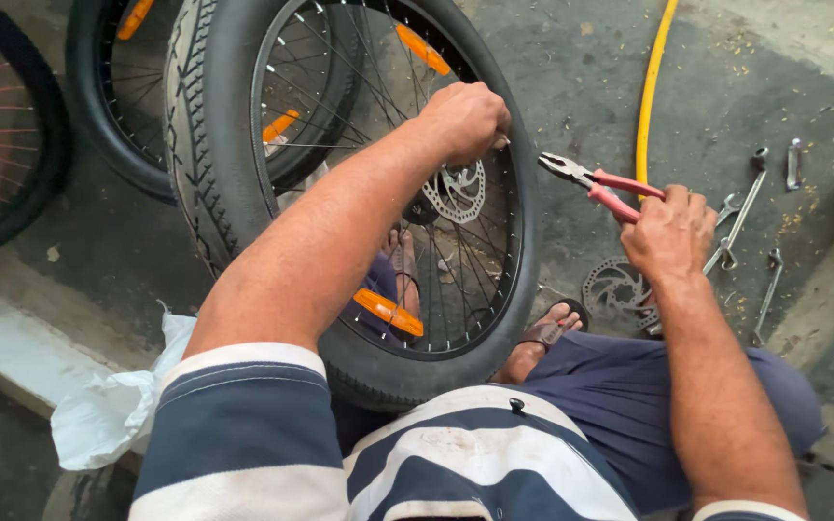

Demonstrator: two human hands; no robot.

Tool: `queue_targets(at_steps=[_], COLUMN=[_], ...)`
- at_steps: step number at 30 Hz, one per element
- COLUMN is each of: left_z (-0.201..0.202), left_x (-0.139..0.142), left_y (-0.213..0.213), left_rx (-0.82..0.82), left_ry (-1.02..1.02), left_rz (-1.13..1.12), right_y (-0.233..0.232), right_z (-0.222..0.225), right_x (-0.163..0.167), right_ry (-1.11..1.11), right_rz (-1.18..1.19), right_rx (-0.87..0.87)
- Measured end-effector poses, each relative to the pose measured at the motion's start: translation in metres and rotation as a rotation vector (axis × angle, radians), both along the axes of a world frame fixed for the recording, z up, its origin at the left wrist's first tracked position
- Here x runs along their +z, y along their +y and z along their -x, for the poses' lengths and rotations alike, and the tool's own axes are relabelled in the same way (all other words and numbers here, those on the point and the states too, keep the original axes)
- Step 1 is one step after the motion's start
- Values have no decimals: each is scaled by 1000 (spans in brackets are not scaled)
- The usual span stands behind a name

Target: The person sits on the floor of a bicycle repair shop with a wheel across their lap. They use pliers to loosen the disc brake rotor bolts, lift the rotor off the hub, handle and reposition it, then align it back on the hub and work on refastening it.

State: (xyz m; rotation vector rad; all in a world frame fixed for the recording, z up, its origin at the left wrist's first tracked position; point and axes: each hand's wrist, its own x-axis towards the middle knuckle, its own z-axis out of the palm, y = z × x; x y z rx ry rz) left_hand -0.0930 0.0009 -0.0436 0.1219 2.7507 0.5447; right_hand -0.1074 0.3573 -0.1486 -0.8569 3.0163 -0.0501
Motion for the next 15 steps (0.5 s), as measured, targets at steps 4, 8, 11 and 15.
queue_targets(at_steps=[4, 8, 11, 15], left_z=[-2, 0, 1, 0], left_x=[-3, -9, -14, -15], left_y=[-3, -7, -9, -9], left_rx=[-44, -106, -128, -128], left_ry=[33, 58, 94, 76], left_rz=[24, 49, 46, 77], right_y=[-4, -5, -2, -1], right_z=[-1, -2, -3, -3], right_x=[2, -2, -7, -11], right_ry=[-61, -31, -17, -31], right_rz=[-47, -38, -58, -61], right_rx=[-36, -26, -19, -22])
